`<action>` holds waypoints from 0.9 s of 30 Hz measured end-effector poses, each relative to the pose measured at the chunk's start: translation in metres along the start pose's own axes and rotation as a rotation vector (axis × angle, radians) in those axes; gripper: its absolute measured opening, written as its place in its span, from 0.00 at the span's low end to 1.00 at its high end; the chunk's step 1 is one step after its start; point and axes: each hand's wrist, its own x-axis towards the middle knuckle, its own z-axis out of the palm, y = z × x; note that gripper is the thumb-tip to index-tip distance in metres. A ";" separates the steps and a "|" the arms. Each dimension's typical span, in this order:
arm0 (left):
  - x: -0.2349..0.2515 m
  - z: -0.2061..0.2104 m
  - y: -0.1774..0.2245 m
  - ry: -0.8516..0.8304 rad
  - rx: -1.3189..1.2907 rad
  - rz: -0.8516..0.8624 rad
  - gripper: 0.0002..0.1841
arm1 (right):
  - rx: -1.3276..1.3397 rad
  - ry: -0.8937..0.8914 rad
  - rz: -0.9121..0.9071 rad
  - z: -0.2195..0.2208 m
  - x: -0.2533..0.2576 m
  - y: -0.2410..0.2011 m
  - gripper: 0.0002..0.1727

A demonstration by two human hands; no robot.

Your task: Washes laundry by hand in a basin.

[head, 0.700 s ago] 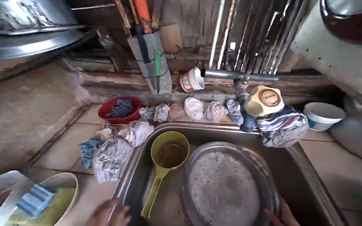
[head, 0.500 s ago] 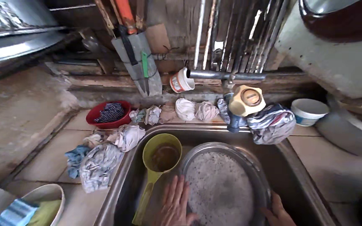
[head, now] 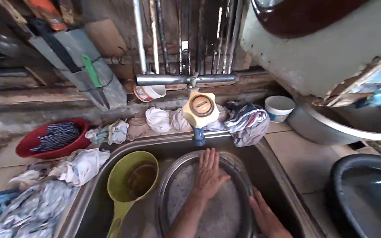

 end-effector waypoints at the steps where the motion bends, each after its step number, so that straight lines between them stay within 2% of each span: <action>1: 0.002 0.007 0.021 -0.007 -0.069 0.009 0.50 | 0.053 -0.004 -0.007 -0.003 0.001 0.000 0.37; 5: -0.033 0.017 0.102 -0.100 -0.449 0.057 0.42 | 0.446 0.019 0.102 -0.007 0.002 -0.003 0.51; 8: -0.086 -0.002 0.127 -0.221 -0.703 0.074 0.39 | 0.454 0.006 -0.001 -0.004 0.002 0.001 0.54; 9: -0.104 -0.014 0.123 -0.324 -0.710 0.103 0.39 | 0.374 0.008 -0.053 -0.003 0.003 0.003 0.53; 11: -0.130 -0.042 0.099 -0.654 -0.674 0.141 0.37 | 0.175 0.002 -0.162 0.000 0.004 0.004 0.48; 12: -0.138 -0.056 0.080 -0.808 -0.655 0.109 0.35 | 0.094 0.003 -0.190 0.002 0.005 0.004 0.47; 14: -0.145 -0.074 0.036 -0.980 -0.590 -0.032 0.32 | 0.011 0.011 -0.170 0.005 0.006 0.006 0.47; 16: -0.141 -0.080 0.003 -0.993 -0.359 -0.114 0.27 | -0.014 0.012 -0.139 0.006 0.007 0.005 0.45; 19: -0.124 -0.064 0.007 -0.989 -0.075 -0.046 0.22 | -0.027 -0.001 -0.100 0.005 0.006 0.003 0.43; 22: -0.100 -0.041 0.021 -0.940 -0.093 0.032 0.22 | -0.093 0.005 -0.089 0.005 0.005 -0.002 0.44; 25: -0.071 -0.024 0.015 -0.787 -0.118 -0.227 0.27 | -0.115 -0.003 -0.123 0.006 0.005 -0.001 0.44; 26: -0.063 -0.022 0.014 -0.763 -0.111 -0.261 0.30 | -0.111 -0.002 -0.136 0.006 0.006 0.000 0.44; 27: -0.057 -0.020 0.011 -0.735 -0.082 -0.201 0.31 | -0.106 -0.002 -0.145 0.006 0.008 0.002 0.44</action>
